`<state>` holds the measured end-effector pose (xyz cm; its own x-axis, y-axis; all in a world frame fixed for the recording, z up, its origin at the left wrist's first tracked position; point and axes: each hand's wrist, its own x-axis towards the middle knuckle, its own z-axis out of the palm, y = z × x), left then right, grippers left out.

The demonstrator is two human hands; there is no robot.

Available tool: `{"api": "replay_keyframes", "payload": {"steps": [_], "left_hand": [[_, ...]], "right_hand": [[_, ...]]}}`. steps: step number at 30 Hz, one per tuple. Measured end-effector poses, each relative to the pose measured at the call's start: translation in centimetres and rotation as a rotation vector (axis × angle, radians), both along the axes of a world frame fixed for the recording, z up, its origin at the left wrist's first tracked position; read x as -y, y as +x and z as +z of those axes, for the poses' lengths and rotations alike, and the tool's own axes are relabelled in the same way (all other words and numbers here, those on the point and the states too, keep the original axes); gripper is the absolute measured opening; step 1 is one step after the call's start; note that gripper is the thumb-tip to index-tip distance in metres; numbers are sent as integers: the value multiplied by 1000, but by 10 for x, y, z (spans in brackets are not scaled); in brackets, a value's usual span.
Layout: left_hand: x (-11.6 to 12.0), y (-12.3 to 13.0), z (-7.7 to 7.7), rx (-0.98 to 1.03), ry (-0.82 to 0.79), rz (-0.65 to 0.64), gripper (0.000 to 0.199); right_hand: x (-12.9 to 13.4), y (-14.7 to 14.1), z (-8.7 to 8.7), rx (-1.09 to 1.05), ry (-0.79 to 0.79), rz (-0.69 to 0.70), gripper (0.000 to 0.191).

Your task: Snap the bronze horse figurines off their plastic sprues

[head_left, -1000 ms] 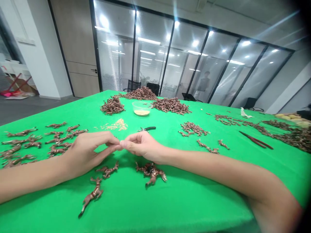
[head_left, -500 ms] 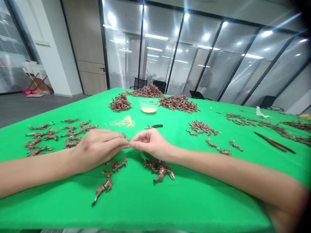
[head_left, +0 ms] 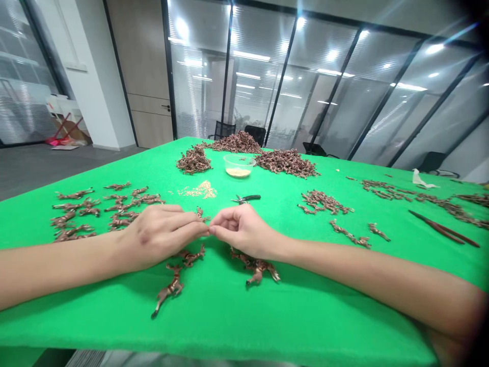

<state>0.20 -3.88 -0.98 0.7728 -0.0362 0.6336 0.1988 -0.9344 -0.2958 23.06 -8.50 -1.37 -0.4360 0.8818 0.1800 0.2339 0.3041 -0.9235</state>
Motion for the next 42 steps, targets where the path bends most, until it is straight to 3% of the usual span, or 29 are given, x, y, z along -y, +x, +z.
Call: {"api": "replay_keyframes", "payload": {"steps": [4, 8, 11, 20, 27, 29, 35, 42], "left_hand": [[2, 1, 3, -2, 25, 41, 9], [4, -2, 14, -69, 150, 104, 26], [-1, -7, 21, -154, 132, 140, 33], [-22, -11, 16, -419, -327, 238, 37], [-25, -4, 17, -314, -520, 202, 32], [-22, -2, 18, -241, -623, 177, 31], [-3, 9, 18, -59, -1145, 53, 36], [3, 17, 14, 25, -1279, -12, 35]], "right_hand": [[1, 1, 1, 70, 74, -51, 9], [-2, 2, -1, 137, 136, -113, 12], [-5, 3, -3, 174, 145, -131, 11], [-10, 6, 0, 183, 71, -130, 10], [-10, 6, 0, 178, 56, -138, 12], [-9, 6, 1, 182, 102, -146, 14], [1, 4, 5, 190, 408, -197, 17], [3, 3, 4, 180, 580, -238, 13]]}}
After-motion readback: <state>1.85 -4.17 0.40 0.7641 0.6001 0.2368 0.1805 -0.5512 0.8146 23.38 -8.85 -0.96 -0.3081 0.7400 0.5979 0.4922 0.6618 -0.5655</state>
